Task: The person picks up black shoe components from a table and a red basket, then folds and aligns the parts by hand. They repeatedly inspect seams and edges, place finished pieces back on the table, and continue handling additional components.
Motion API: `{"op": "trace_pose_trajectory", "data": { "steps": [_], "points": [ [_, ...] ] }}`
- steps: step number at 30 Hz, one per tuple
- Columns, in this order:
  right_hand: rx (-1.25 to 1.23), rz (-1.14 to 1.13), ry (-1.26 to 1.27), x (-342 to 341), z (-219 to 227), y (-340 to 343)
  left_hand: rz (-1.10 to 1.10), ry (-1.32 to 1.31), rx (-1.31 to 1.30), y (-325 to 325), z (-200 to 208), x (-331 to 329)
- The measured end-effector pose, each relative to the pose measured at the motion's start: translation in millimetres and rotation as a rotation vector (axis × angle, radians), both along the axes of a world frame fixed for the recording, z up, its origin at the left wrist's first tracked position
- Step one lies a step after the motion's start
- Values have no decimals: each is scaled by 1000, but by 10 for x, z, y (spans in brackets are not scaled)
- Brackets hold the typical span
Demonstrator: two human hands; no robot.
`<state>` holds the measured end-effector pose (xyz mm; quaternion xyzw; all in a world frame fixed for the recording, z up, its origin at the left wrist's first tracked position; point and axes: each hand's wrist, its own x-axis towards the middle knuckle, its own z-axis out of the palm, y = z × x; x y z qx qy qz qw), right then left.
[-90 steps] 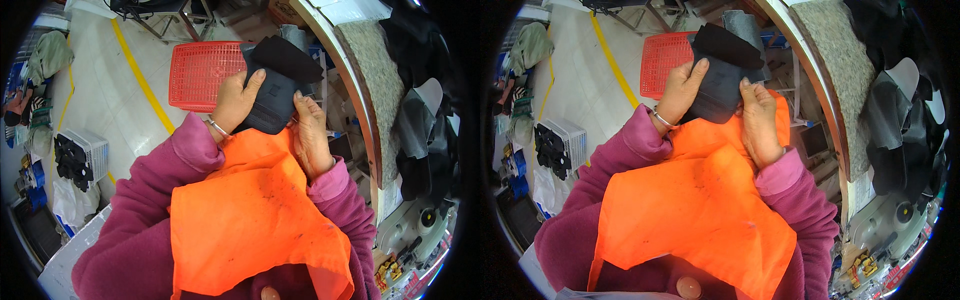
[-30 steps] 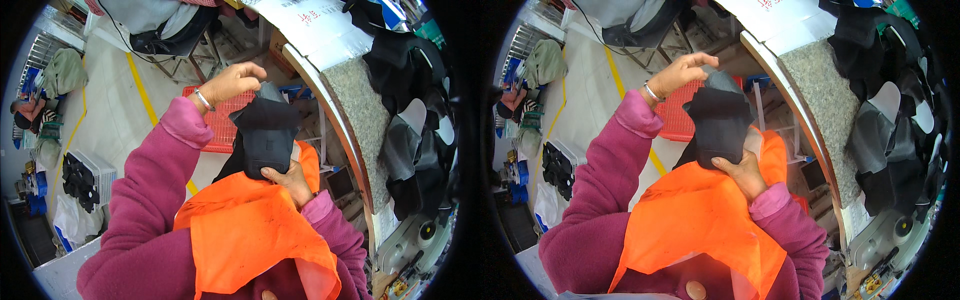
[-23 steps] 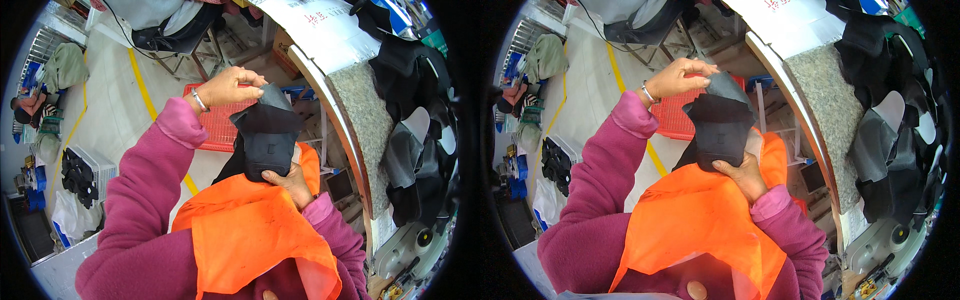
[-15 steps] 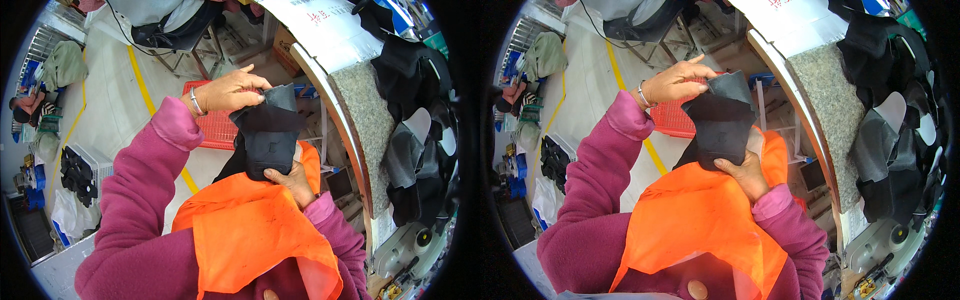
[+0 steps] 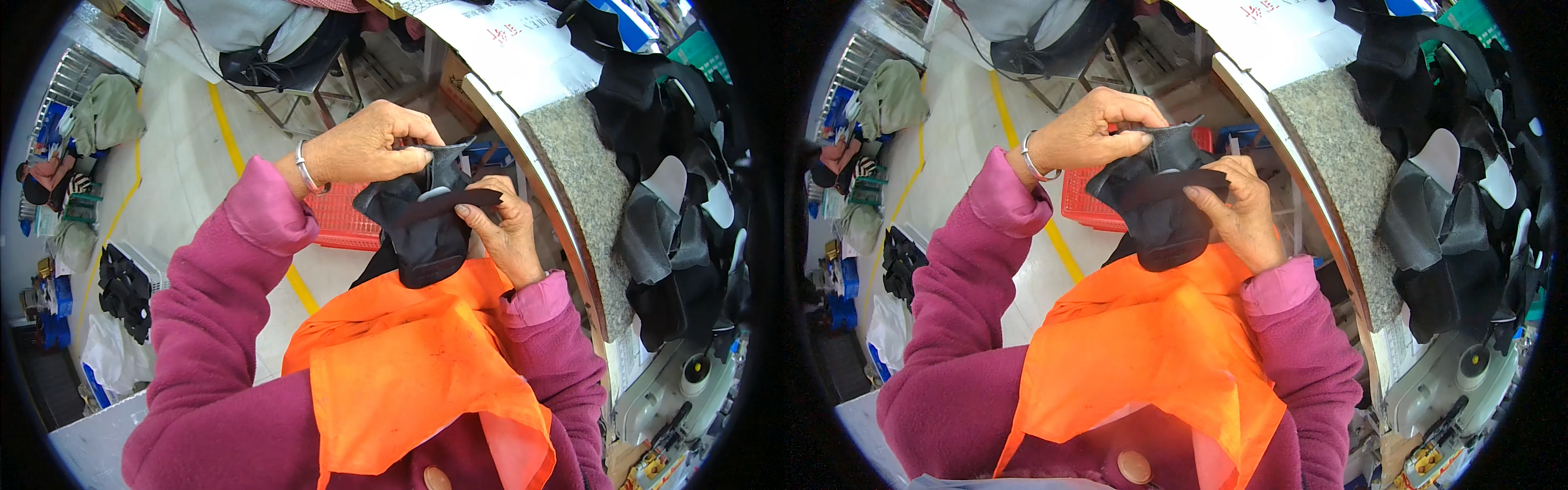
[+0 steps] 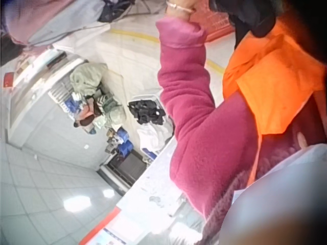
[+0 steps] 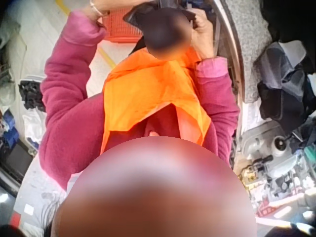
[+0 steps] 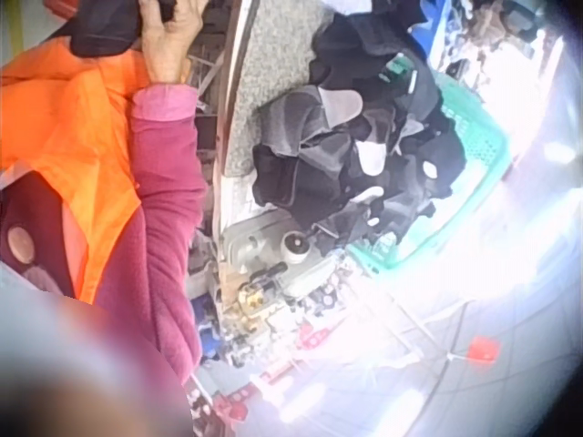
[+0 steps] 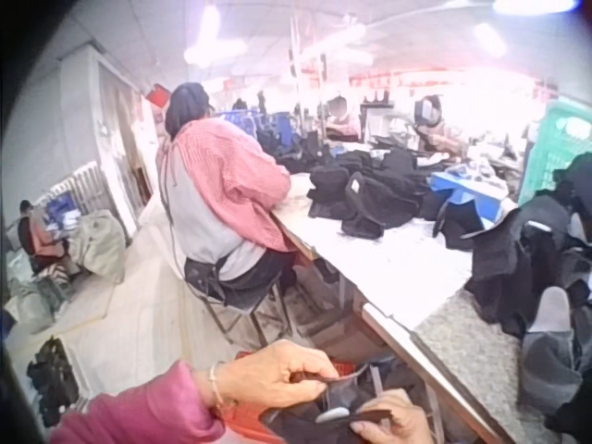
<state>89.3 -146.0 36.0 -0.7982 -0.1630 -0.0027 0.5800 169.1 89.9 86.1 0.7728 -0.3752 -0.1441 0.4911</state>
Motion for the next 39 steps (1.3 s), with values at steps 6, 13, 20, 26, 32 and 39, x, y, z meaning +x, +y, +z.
{"op": "trace_pose_trajectory", "data": {
  "steps": [6, 13, 20, 26, 32, 39],
  "points": [
    [-74, 49, -247, -54, 268, 69, -8, 67, 136, 20, 341, -234],
    [211, -15, 61, -258, 345, 157, -9, 18, 123, -83, 462, -464],
    [209, 72, 12, -310, 378, 81, 88, 106, 45, -105, 351, -608],
    [395, -70, 33, -386, 365, 184, 133, -95, 18, -108, 370, -731],
    [449, -95, 38, -390, 401, 224, 179, -247, -59, -178, 360, -807],
    [447, -92, 63, -401, 423, 219, 207, -155, -70, -202, 404, -886]
  ]
}}
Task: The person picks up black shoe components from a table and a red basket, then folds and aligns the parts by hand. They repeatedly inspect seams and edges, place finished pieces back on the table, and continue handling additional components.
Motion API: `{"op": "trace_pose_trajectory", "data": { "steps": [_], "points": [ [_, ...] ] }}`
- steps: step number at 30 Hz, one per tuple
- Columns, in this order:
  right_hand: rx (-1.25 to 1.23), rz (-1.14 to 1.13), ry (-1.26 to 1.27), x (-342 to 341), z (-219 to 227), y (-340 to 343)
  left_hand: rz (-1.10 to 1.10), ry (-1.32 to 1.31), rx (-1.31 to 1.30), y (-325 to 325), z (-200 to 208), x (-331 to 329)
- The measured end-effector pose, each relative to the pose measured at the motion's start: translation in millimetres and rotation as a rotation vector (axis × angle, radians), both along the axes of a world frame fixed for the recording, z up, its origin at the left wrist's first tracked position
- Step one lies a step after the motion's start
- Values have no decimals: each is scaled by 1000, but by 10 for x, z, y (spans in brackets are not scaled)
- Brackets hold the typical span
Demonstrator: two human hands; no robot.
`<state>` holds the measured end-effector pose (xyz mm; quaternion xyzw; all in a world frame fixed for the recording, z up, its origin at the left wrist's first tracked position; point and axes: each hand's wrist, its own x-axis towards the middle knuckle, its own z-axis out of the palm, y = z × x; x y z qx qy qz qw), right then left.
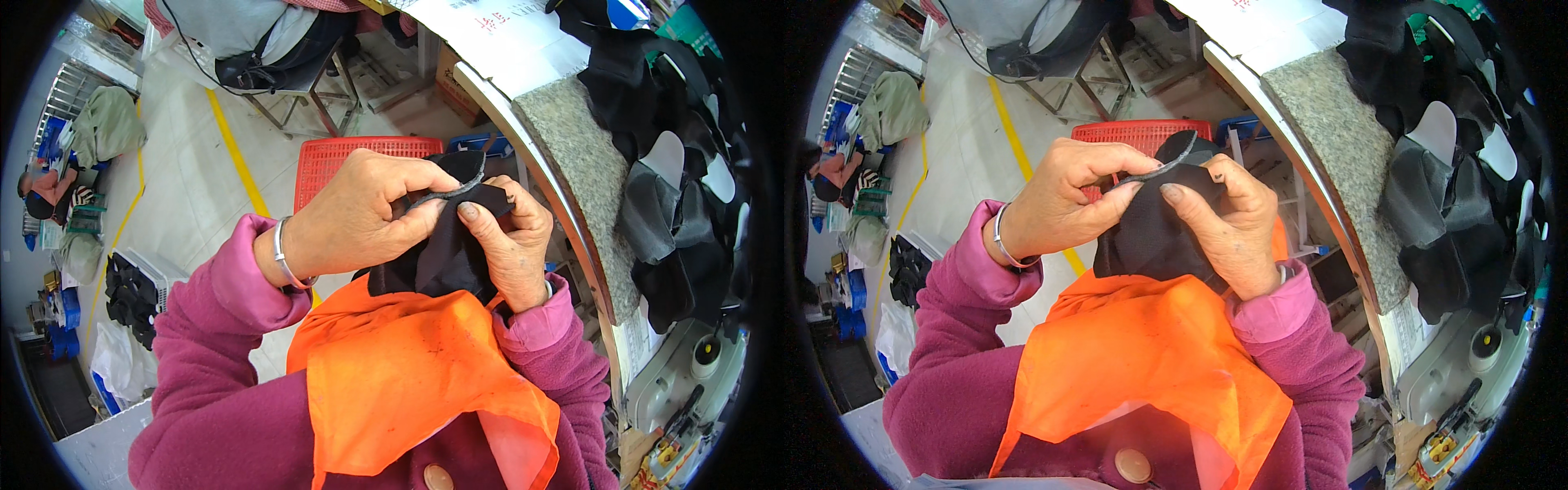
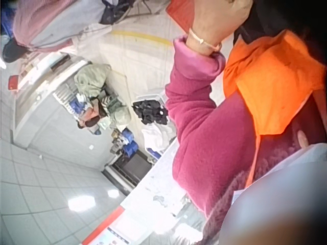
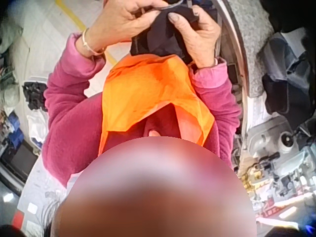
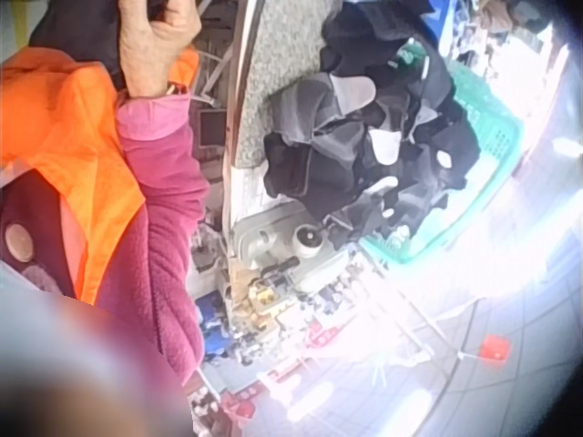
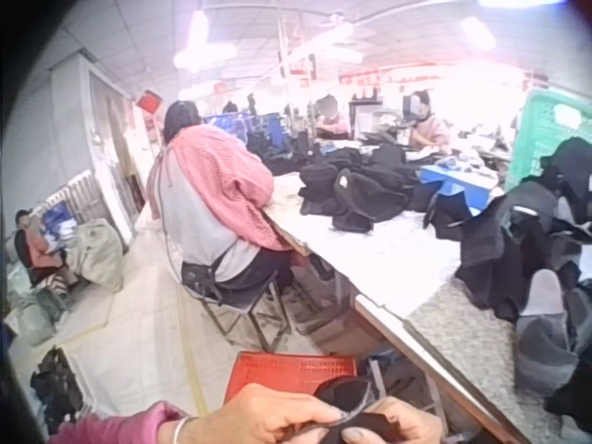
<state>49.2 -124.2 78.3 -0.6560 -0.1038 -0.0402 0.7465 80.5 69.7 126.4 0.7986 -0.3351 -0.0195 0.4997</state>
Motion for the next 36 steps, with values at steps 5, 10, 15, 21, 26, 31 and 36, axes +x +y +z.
{"op": "trace_pose_trajectory", "data": {
  "steps": [5, 10, 15, 21, 26, 31, 36],
  "points": [
    [-45, 34, -50, 12, 20, -28, 16, 95, -21, -7, 1, -4],
    [-103, 24, -13, -5, 60, -37, 9, 104, -10, -5, 34, -29],
    [-83, -2, 28, -19, 55, -6, -6, 78, 7, -4, 29, -55],
    [-167, -36, -16, -27, 47, -7, -142, 69, -32, 26, 21, 4],
    [-176, -41, -8, -30, 97, 1, -141, 145, 36, 46, 106, -7],
    [-242, 5, -19, -31, 150, -23, 2, 222, -29, -36, 27, -39],
    [-214, -53, 19, -53, 168, -73, 18, 279, -41, 0, -32, -58]
  ]
}}
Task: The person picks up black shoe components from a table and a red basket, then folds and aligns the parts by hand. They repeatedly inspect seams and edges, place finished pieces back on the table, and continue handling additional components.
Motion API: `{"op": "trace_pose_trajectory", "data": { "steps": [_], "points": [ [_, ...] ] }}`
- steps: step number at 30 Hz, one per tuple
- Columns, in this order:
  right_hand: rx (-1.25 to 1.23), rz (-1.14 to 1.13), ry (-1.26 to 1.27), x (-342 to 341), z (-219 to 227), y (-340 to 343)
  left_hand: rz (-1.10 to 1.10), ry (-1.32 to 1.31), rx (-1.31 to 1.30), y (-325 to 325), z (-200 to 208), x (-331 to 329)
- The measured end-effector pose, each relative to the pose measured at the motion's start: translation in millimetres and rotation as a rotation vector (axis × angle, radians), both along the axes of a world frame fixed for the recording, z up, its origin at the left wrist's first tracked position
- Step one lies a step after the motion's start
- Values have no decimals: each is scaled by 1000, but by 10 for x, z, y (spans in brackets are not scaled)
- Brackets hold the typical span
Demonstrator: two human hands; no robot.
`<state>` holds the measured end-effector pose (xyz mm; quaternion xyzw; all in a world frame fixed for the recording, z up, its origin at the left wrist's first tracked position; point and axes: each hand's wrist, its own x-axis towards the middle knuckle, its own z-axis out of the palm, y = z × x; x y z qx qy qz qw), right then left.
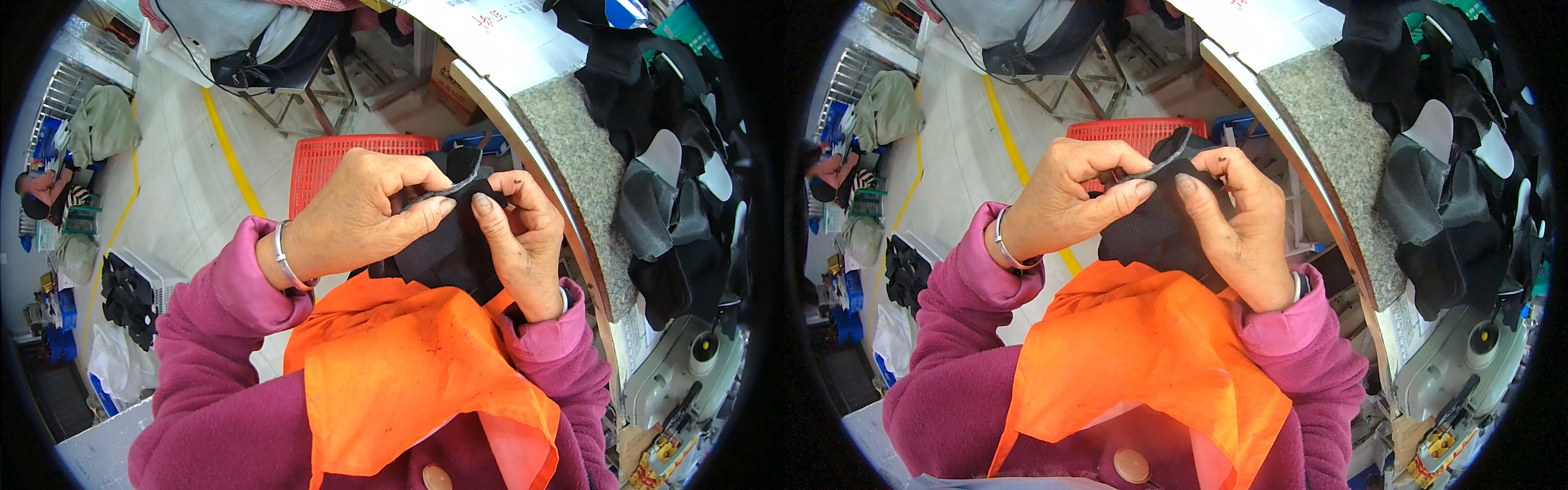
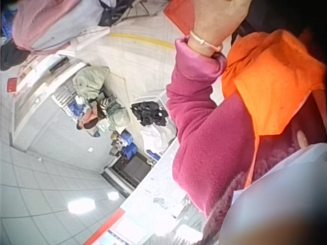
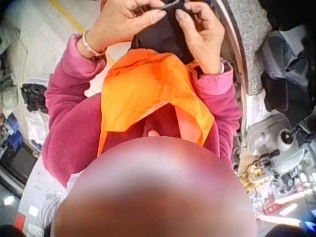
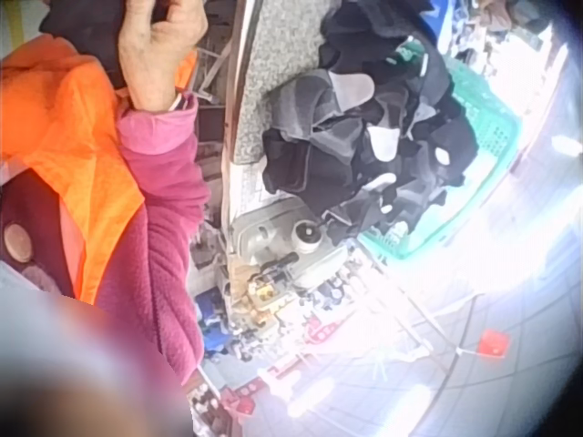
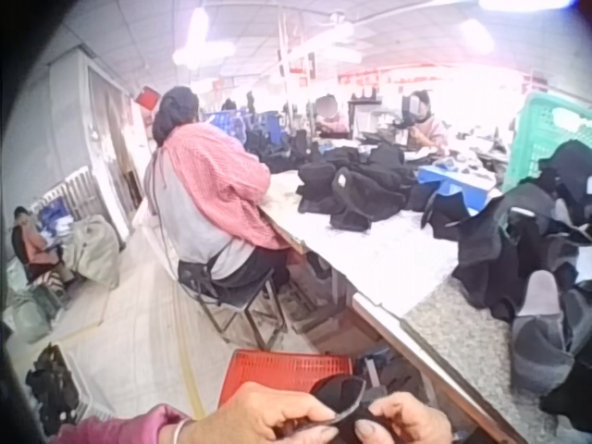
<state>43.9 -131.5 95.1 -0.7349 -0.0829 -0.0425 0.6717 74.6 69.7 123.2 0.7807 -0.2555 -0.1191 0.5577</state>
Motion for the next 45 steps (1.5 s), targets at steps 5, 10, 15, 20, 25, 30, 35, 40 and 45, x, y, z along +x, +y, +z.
{"op": "trace_pose_trajectory", "data": {
  "steps": [5, 10, 15, 20, 25, 30, 35, 40, 45],
  "points": [
    [-135, 12, -90, 23, 5, -47, 15, -88, -23, -40, -21, 4],
    [-211, 36, -271, 41, 7, -44, 28, -69, -29, -49, -32, -4],
    [-229, 20, -316, 55, -9, -30, -32, 72, -75, -19, -114, 38],
    [-273, 42, -343, 58, -34, -31, -78, 304, -239, -10, -253, 154],
    [-202, 180, -508, 96, -46, -51, -29, 290, -137, 27, -276, 190],
    [-188, 74, -308, 32, -66, -24, -37, 135, -166, -16, -212, 89],
    [-131, -2, -215, 6, -98, 7, -29, 19, -93, -15, -137, 23],
    [-158, -8, -258, 9, -85, 0, -17, 18, -76, -31, -126, 36],
    [-152, -7, -221, 1, -73, 13, -32, 55, -92, -32, -136, 25]
  ]
}}
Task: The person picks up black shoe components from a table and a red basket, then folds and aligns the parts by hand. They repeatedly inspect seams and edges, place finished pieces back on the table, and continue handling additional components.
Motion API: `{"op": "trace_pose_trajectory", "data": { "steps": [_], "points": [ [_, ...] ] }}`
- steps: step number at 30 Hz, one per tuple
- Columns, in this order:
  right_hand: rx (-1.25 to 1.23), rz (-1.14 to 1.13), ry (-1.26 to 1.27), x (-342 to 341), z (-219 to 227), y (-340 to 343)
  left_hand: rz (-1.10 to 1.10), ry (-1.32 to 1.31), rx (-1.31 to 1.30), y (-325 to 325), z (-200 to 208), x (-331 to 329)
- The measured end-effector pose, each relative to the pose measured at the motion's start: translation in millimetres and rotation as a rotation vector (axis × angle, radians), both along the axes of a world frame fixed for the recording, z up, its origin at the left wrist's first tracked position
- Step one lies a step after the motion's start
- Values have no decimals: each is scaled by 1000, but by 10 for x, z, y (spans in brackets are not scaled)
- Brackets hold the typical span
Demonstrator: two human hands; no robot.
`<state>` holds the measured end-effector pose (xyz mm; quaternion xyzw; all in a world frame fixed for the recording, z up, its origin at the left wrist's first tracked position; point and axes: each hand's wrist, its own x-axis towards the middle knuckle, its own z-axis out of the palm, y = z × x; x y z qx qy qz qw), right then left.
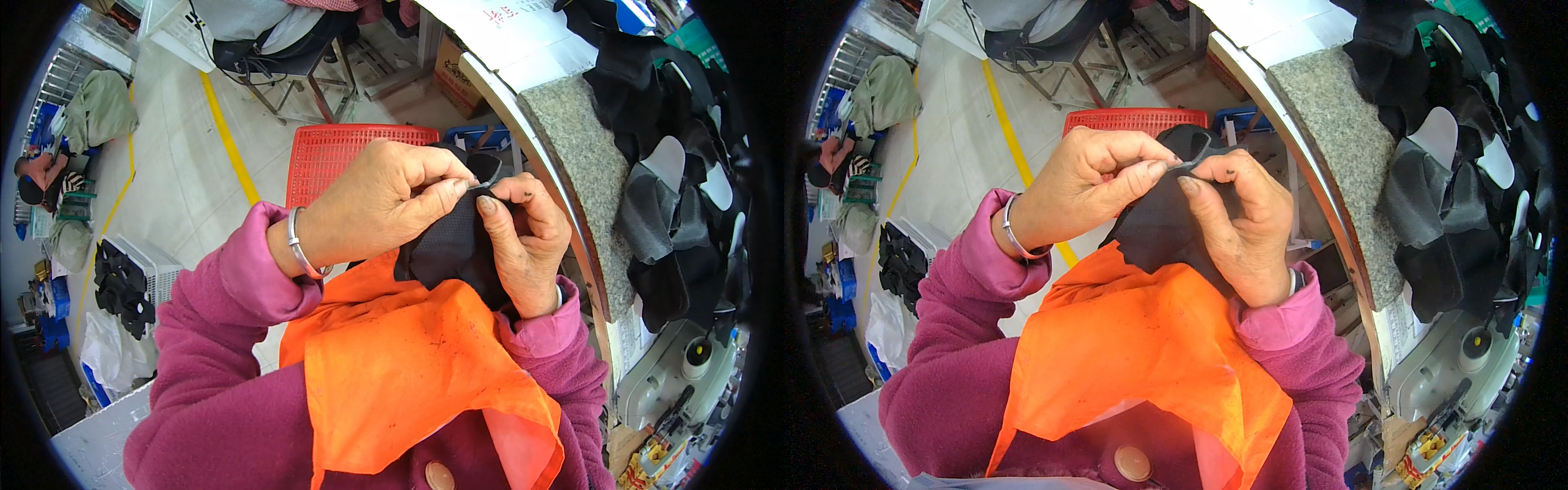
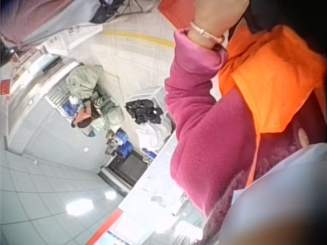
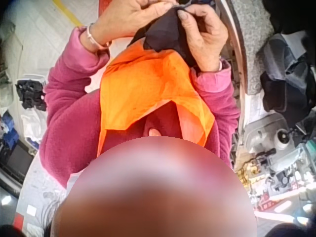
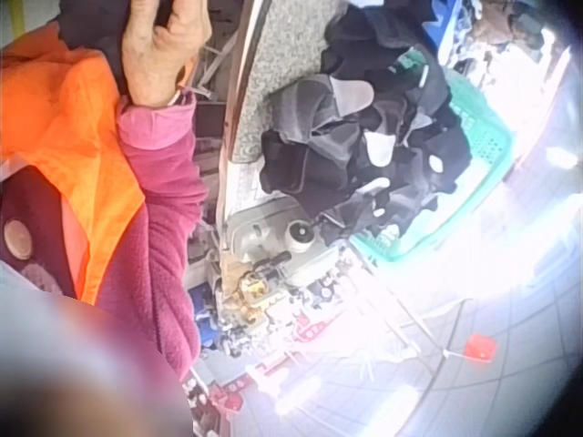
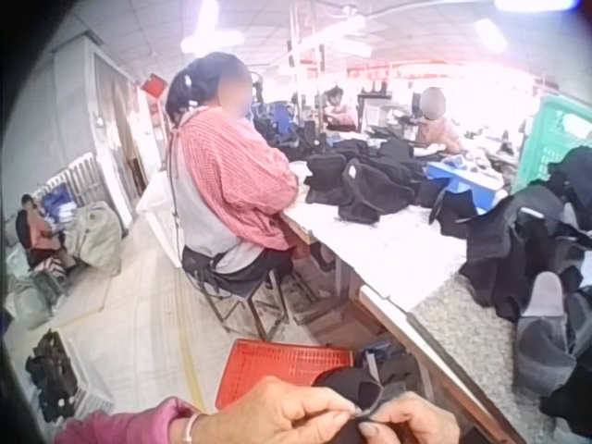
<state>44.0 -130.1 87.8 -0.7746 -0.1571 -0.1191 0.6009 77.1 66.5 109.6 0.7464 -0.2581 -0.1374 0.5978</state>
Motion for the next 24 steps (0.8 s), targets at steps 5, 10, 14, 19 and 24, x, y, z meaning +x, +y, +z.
{"op": "trace_pose_trajectory", "data": {
  "steps": [5, 10, 14, 19, 24],
  "points": [
    [16, -34, -6, -21, -4, 12, -3, -33, -28, -35, -17, 2],
    [77, -35, -33, -36, -10, 24, 8, 14, -28, -22, 17, 4],
    [125, -22, -26, -44, -10, 34, 15, 110, -77, -21, 24, -15],
    [116, -45, -3, -54, -27, 33, 6, -12, -59, -37, -4, -18],
    [93, -76, -32, -44, -52, 67, 4, -96, -9, -21, -8, -13]
  ]
}}
